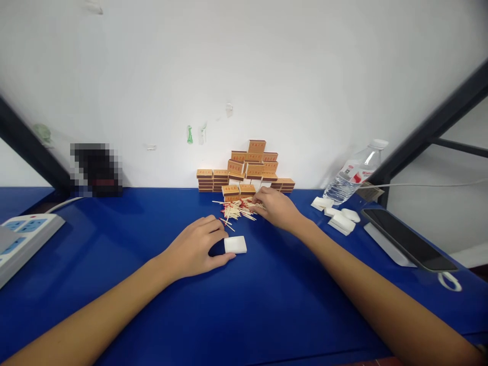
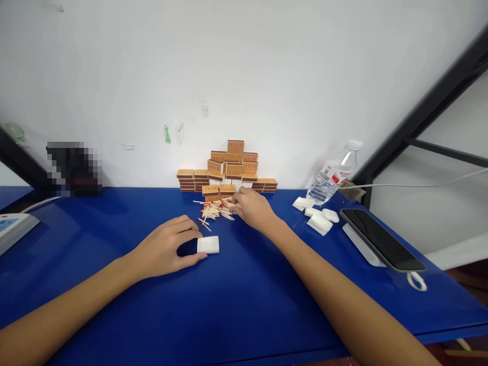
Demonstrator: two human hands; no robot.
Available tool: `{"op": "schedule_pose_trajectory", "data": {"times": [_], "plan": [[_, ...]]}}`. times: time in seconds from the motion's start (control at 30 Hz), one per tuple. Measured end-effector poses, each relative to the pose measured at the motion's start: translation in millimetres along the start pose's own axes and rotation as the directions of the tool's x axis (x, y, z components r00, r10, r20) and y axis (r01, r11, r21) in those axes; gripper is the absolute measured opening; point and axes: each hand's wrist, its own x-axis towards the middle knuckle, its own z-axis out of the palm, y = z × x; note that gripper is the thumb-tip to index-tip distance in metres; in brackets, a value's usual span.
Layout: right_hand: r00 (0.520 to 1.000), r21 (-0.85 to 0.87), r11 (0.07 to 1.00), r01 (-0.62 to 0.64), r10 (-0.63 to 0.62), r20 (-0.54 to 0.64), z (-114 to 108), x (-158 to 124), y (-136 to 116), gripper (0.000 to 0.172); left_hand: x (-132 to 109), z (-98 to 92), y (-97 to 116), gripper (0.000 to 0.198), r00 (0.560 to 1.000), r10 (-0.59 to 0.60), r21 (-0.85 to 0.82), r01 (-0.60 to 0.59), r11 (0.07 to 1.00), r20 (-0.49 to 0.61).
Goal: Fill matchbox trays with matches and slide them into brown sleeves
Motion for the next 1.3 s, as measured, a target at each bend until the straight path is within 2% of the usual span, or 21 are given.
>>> {"op": "schedule_pose_trajectory", "data": {"times": [0.43,0.67,0.87,0.97,1.07,1.2,1.3], "plan": [[0.995,-0.147,0.984,0.098,-0.091,0.051,-6.2,-0.2,-13.1,0.020,-0.5,-2.1,-4.7,0.028,1.000,0.001,0.045,0.000,0.999,-0.029],[0.992,-0.206,0.971,0.119,-0.108,0.059,-6.1,-5.1,-5.4,0.019,0.1,-3.5,-6.8,0.028,0.999,-0.018,0.057,0.019,0.998,-0.029],[0.986,-0.166,0.974,0.157,-0.164,-0.029,-16.4,-23.2,4.7,0.021,-0.5,-2.6,-6.8,0.029,0.998,-0.038,0.064,0.041,0.997,-0.045],[0.967,-0.072,0.970,0.233,-0.239,-0.084,-23.0,-33.4,-9.7,0.021,-0.2,-0.8,-5.8,0.028,0.997,-0.053,0.071,0.056,0.996,-0.051],[0.940,0.010,0.943,0.334,-0.332,-0.082,-23.7,-40.8,-36.4,0.019,-0.4,0.5,-5.4,0.027,0.996,-0.060,0.070,0.065,0.995,-0.060],[0.906,-0.052,0.905,0.422,-0.423,-0.004,-15.7,-47.1,-65.2,0.015,-0.6,1.1,-5.8,0.028,0.997,-0.048,0.061,0.052,0.997,-0.067],[0.904,-0.089,0.900,0.428,-0.426,0.032,-11.1,-49.2,-71.3,0.013,-0.2,1.4,-5.9,0.028,0.997,-0.035,0.070,0.040,0.997,-0.063]]}}
